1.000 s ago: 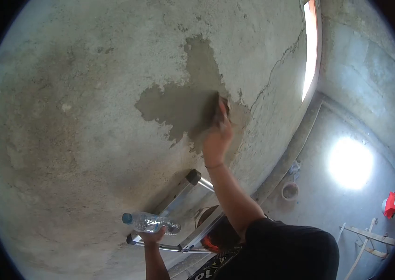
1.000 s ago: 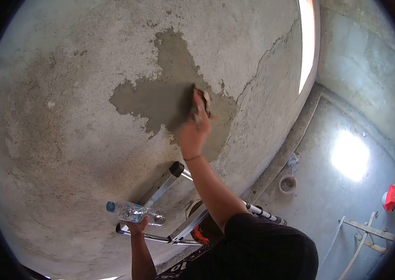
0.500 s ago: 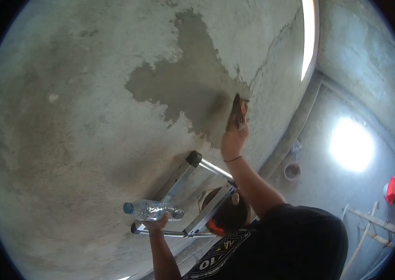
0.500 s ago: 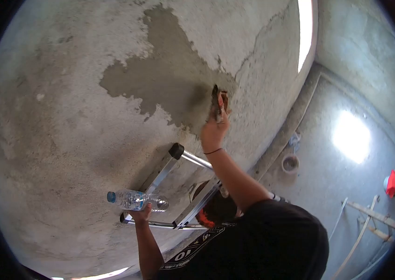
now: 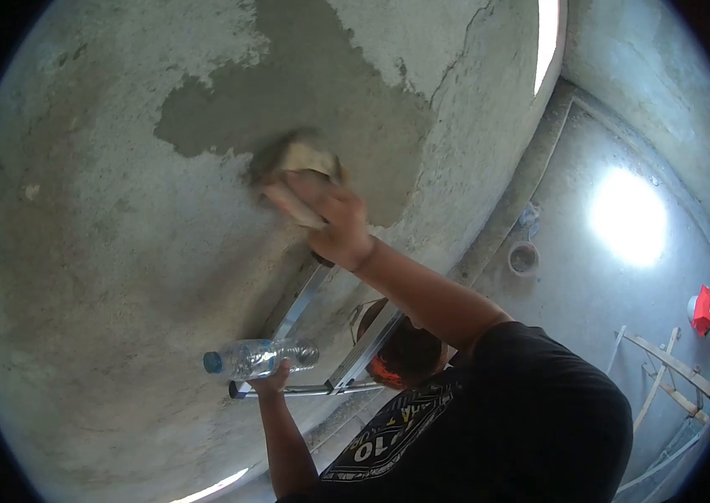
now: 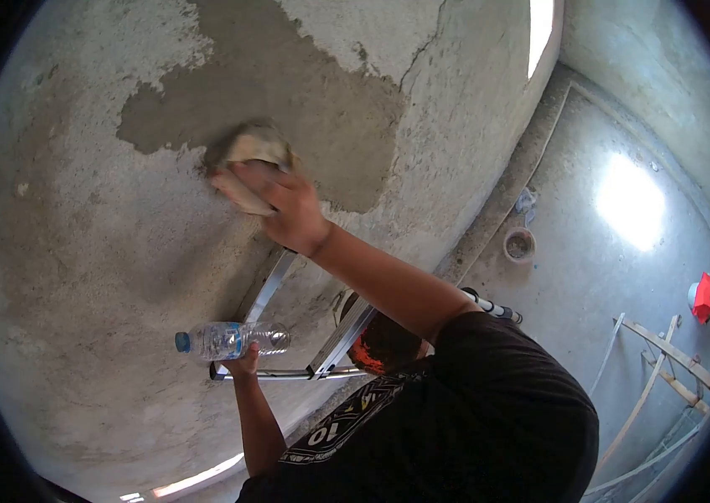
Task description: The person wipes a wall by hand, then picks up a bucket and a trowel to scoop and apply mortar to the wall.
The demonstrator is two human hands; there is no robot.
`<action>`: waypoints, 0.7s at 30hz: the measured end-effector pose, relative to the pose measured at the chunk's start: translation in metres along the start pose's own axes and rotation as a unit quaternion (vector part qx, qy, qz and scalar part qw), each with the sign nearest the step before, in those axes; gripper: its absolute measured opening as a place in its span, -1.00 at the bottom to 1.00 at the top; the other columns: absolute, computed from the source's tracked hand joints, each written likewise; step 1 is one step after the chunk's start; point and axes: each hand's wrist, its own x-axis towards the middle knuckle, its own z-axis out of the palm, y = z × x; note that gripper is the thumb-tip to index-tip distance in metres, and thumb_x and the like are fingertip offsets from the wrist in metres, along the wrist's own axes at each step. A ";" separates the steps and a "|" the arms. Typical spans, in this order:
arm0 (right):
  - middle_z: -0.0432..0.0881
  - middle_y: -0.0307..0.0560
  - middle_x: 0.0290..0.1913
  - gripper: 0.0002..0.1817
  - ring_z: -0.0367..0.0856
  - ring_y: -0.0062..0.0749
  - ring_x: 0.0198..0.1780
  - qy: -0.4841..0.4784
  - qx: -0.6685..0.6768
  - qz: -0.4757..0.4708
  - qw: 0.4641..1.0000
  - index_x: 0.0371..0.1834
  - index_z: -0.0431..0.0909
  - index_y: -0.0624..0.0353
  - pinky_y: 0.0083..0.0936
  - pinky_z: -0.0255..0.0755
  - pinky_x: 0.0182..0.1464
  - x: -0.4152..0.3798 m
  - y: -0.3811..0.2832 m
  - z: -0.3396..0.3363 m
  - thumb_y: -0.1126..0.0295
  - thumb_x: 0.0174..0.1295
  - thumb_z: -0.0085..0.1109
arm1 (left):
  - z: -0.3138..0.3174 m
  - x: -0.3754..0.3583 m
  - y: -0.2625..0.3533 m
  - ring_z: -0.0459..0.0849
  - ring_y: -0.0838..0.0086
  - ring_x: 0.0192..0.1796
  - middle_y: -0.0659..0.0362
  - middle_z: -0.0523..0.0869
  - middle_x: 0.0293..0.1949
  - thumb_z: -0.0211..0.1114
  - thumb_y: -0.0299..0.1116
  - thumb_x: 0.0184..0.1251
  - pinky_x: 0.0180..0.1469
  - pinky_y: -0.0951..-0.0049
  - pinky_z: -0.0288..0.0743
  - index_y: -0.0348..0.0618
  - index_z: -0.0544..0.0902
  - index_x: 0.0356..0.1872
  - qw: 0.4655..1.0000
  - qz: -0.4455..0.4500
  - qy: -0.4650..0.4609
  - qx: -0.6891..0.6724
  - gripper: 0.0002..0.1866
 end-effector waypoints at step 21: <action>0.61 -0.07 0.21 -0.56 0.53 -0.37 0.26 0.263 0.332 0.340 0.840 0.20 0.56 0.23 -0.40 0.36 0.31 -0.023 0.055 -0.014 0.71 0.26 -0.02 | 0.011 0.009 0.022 0.61 0.23 -0.01 0.15 0.62 -0.06 0.44 0.38 -0.11 0.06 0.09 0.47 -0.09 0.55 0.01 0.997 0.058 0.045 0.020 -0.18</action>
